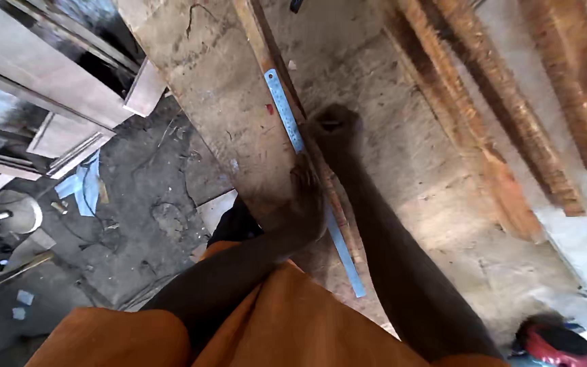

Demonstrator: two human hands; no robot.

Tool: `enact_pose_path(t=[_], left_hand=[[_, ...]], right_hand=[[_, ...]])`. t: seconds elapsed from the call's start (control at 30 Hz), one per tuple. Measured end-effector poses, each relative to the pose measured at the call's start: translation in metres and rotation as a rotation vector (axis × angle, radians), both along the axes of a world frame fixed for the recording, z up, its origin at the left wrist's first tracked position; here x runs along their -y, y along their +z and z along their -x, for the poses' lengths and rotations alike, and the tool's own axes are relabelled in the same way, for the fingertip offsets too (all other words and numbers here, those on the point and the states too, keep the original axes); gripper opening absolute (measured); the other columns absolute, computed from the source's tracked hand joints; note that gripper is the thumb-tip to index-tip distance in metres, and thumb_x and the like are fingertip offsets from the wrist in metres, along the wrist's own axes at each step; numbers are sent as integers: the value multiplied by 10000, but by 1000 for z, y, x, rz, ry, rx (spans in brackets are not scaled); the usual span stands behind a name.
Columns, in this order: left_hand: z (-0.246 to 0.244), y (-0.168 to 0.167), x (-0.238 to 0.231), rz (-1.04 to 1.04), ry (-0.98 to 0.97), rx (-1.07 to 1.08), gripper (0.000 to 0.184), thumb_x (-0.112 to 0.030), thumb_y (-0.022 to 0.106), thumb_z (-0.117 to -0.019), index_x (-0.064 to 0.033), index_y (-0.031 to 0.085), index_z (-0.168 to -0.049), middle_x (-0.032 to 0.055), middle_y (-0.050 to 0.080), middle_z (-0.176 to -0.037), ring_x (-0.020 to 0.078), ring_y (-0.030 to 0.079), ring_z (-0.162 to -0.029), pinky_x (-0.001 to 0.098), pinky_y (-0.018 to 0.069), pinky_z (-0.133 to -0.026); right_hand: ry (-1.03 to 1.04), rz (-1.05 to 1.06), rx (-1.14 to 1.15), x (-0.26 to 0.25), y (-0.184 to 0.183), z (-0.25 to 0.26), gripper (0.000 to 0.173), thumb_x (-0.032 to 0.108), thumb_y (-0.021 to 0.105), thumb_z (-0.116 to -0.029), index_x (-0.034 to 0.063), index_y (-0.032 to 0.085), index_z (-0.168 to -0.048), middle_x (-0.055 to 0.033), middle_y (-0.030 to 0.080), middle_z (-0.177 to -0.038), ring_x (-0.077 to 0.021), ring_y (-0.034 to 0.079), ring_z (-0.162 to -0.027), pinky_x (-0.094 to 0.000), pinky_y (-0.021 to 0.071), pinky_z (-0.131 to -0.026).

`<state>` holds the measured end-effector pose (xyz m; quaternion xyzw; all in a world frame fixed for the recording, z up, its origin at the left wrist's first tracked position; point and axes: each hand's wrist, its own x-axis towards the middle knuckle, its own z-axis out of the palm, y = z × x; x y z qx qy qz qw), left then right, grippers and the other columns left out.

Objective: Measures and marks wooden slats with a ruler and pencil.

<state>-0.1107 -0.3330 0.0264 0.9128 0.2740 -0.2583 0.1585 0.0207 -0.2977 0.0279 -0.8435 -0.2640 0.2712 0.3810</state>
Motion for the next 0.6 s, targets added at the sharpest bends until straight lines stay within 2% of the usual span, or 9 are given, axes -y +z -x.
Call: enact_pose_path(t=[0.07, 0.1, 0.13, 0.2, 0.23, 0.3, 0.4, 0.5, 0.6], left_hand=[[2, -2, 2, 23, 72, 73, 902, -331, 732, -899, 109, 295, -1554, 310, 244, -1643, 397, 295, -1515, 492, 284, -1201], [2, 0, 3, 6, 123, 123, 723, -230, 690, -938, 85, 387, -1514, 291, 335, -1596, 380, 416, -1433, 441, 392, -1146], [0, 6, 2, -5, 49, 46, 662, -195, 612, -982, 114, 361, -1512, 329, 220, -1636, 429, 382, -1448, 466, 384, -1146], [-5, 14, -3, 17, -36, -61, 833, -274, 686, -930, 171, 290, -1512, 393, 73, -1640, 499, 308, -1470, 517, 341, -1160], [-6, 13, -4, 45, -14, -44, 959, -338, 786, -853, 176, 304, -1504, 398, 103, -1631, 513, 300, -1466, 545, 327, -1165], [-8, 8, -3, 28, -18, -17, 1112, -426, 866, -753, 180, 309, -1501, 414, 128, -1619, 535, 273, -1477, 594, 305, -1165], [-12, 13, -4, -16, -82, -81, 1194, -504, 861, -749, 166, 251, -1526, 435, 120, -1601, 560, 268, -1458, 637, 330, -1127], [-15, 16, -3, -57, -116, -108, 1211, -552, 846, -739, 154, 261, -1529, 438, 148, -1593, 567, 269, -1455, 662, 332, -1118], [-15, 22, -4, -112, -147, -157, 1237, -629, 796, -753, 181, 252, -1513, 419, 197, -1584, 534, 297, -1448, 620, 342, -1118]], right_hand=[[-29, -26, -16, 54, -4, 21, 253, 262, 717, -946, 24, 708, -1030, -87, 711, -910, -141, 678, -772, -369, 588, -730], [-55, -9, -12, 86, -6, 34, 254, 268, 730, -942, 26, 714, -1016, -90, 718, -907, -151, 685, -772, -387, 595, -728], [-92, 22, -18, 121, -7, 49, 218, 235, 735, -934, 27, 717, -997, -91, 716, -905, -160, 681, -773, -400, 591, -729], [-181, 82, -60, 191, -1, 84, 160, 189, 745, -932, 37, 726, -979, -73, 719, -907, -148, 675, -773, -393, 588, -729], [-230, 108, -82, 227, 4, 102, 136, 183, 749, -931, 51, 730, -957, -57, 718, -888, -143, 669, -749, -389, 587, -703], [-286, 199, -114, 293, 16, 135, 126, 190, 748, -940, 65, 736, -950, -57, 721, -885, -169, 683, -747, -422, 601, -700], [-345, 474, -98, 373, 20, 176, 109, 207, 758, -926, 99, 751, -935, -88, 737, -856, -275, 711, -766, -591, 575, -710], [-572, 379, -103, 403, 14, 209, 129, 201, 723, -964, 76, 728, -992, -90, 740, -894, -245, 718, -785, -544, 598, -745], [-542, 366, 4, 382, 5, 225, 298, 258, 532, -1069, 69, 686, -1240, -159, 729, -1107, -339, 719, -972, -622, 568, -854]])
